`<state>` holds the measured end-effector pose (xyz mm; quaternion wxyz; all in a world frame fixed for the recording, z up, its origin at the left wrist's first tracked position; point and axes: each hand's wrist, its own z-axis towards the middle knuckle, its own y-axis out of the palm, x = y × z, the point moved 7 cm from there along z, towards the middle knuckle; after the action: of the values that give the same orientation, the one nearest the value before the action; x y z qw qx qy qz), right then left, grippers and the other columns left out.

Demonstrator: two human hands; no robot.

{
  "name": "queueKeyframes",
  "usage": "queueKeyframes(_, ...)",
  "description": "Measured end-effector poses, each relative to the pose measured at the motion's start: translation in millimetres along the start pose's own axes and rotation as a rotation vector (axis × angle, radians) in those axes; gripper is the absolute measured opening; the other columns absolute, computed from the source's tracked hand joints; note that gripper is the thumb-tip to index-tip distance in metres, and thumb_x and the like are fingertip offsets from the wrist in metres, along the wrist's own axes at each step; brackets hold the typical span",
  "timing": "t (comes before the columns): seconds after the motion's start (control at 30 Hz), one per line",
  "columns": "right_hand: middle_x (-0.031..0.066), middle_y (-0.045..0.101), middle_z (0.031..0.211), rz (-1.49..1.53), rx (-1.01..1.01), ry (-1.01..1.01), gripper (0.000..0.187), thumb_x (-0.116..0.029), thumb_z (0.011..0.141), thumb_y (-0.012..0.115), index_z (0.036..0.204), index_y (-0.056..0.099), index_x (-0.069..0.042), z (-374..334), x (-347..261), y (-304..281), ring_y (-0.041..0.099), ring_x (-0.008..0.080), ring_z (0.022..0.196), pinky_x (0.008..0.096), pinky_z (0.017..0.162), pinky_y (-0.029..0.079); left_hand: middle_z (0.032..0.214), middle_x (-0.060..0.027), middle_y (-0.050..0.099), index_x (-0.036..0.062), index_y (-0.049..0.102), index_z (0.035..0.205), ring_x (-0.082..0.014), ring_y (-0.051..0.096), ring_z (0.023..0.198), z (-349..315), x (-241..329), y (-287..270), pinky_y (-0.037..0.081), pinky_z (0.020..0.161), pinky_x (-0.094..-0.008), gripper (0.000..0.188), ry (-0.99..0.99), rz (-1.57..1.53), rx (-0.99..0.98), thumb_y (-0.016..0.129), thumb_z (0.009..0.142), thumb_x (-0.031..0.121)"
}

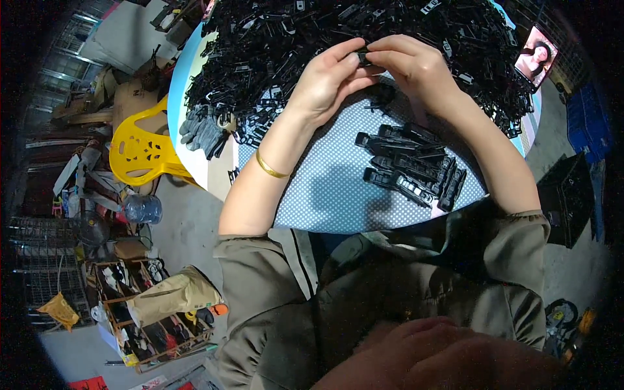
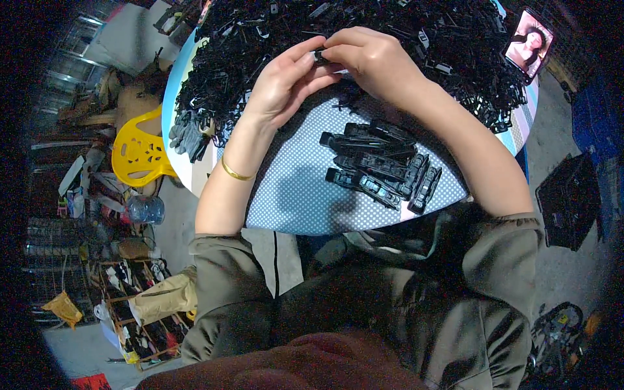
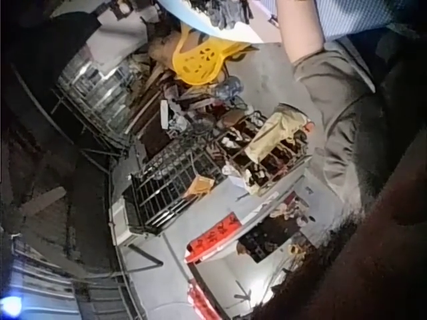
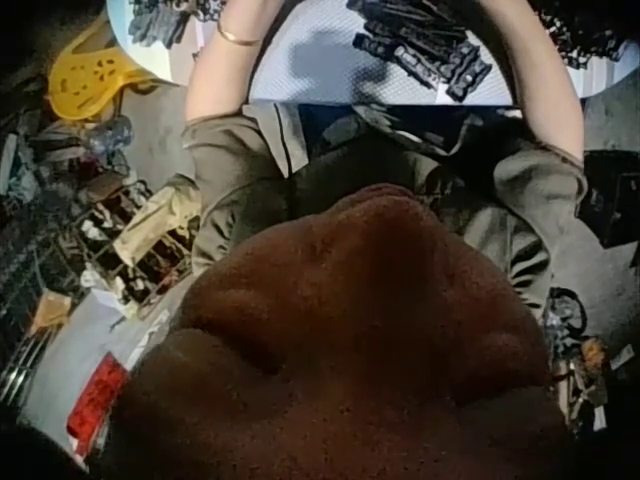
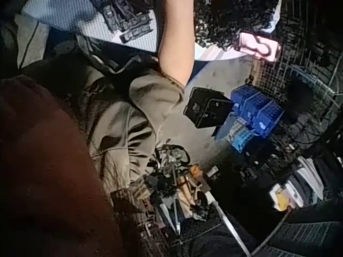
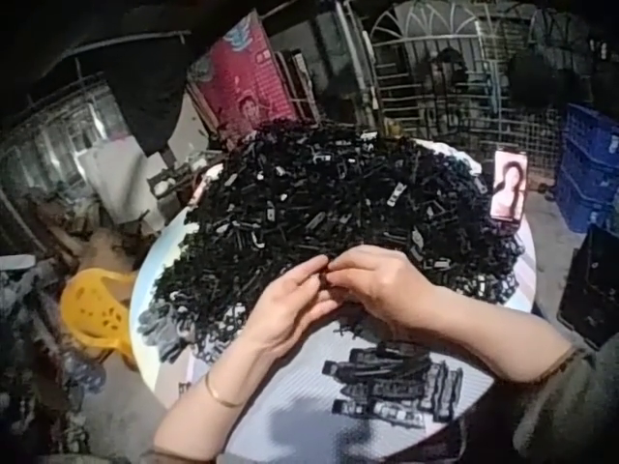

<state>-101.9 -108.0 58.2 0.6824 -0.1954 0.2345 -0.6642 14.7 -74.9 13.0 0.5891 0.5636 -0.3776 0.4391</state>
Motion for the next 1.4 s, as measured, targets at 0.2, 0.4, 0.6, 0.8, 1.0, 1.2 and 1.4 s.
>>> queueKeyframes(0.2,0.0094,0.060,0.092,-0.097,0.062,-0.154,0.028,-0.005,0.071,0.063,0.098,0.060,-0.006,4.1,-7.1,-1.5,0.057,0.0270,0.090,0.0343,0.078,0.047,0.104,-0.0177,0.054,-0.0055,0.030,0.125,-0.0238,0.060,0.088,2.6,5.1,-5.2,0.051,0.079,-0.0323,0.040,0.076,-0.070,-0.033,0.040,0.091,0.011)
queueKeyframes(0.4,0.0096,0.061,0.089,-0.033,-0.085,0.319,0.032,-0.026,0.071,0.065,0.097,0.058,-0.007,-7.2,21.3,6.2,0.057,0.0266,0.087,0.0369,0.075,0.046,0.108,-0.0267,0.047,-0.0092,0.021,0.126,-0.0329,0.058,0.093,2.8,25.9,-18.2,0.052,0.078,-0.0327,0.043,0.151,0.053,0.096,0.037,0.091,0.009)
queueKeyframes(0.6,0.0142,0.062,0.079,-0.011,-0.499,0.349,0.034,-0.025,0.066,0.067,0.093,0.059,-0.005,-25.3,21.4,44.6,0.060,0.0301,0.076,0.0385,0.070,0.047,0.107,-0.0243,0.050,-0.0109,0.034,0.120,-0.0312,0.055,0.099,2.2,19.1,-21.7,0.049,0.085,-0.0339,0.036,0.027,0.099,0.162,0.041,0.089,0.007)
queueKeyframes(0.8,0.0114,0.059,0.092,0.262,-0.130,0.495,0.040,-0.009,0.073,0.059,0.113,0.051,-0.004,-4.1,35.5,6.1,0.060,0.0155,0.081,0.0270,0.068,0.049,0.105,-0.0229,0.052,-0.0106,0.036,0.119,-0.0281,0.057,0.097,-1.8,10.1,-29.6,0.050,0.083,-0.0310,0.035,-0.062,0.173,0.236,0.042,0.089,0.007)
queueKeyframes(1.0,0.0084,0.059,0.099,0.431,-0.054,0.395,0.029,-0.004,0.075,0.061,0.103,0.058,-0.001,-2.9,29.8,2.7,0.060,0.0141,0.085,0.0250,0.075,0.049,0.107,-0.0201,0.053,-0.0090,0.041,0.115,-0.0289,0.058,0.094,-0.9,-4.6,-7.9,0.046,0.088,-0.0382,0.031,-0.139,-0.066,0.060,0.039,0.090,0.009)
queueKeyframes(1.2,0.0114,0.061,0.098,0.274,-0.060,0.189,0.029,-0.002,0.069,0.063,0.099,0.060,-0.002,4.1,17.4,-6.5,0.061,0.0217,0.087,0.0275,0.075,0.049,0.101,-0.0180,0.055,-0.0104,0.039,0.115,-0.0238,0.060,0.087,-0.1,-2.3,-10.9,0.052,0.080,-0.0315,0.031,-0.110,-0.038,0.073,0.036,0.091,0.009)
queueKeyframes(1.4,0.0122,0.061,0.097,0.244,-0.135,0.208,0.029,-0.002,0.070,0.063,0.098,0.060,-0.002,5.0,13.9,-3.8,0.061,0.0234,0.088,0.0288,0.076,0.049,0.100,-0.0196,0.055,-0.0109,0.035,0.119,-0.0228,0.061,0.087,-1.8,0.5,-13.8,0.053,0.076,-0.0275,0.034,-0.072,0.058,0.107,0.036,0.091,0.008)
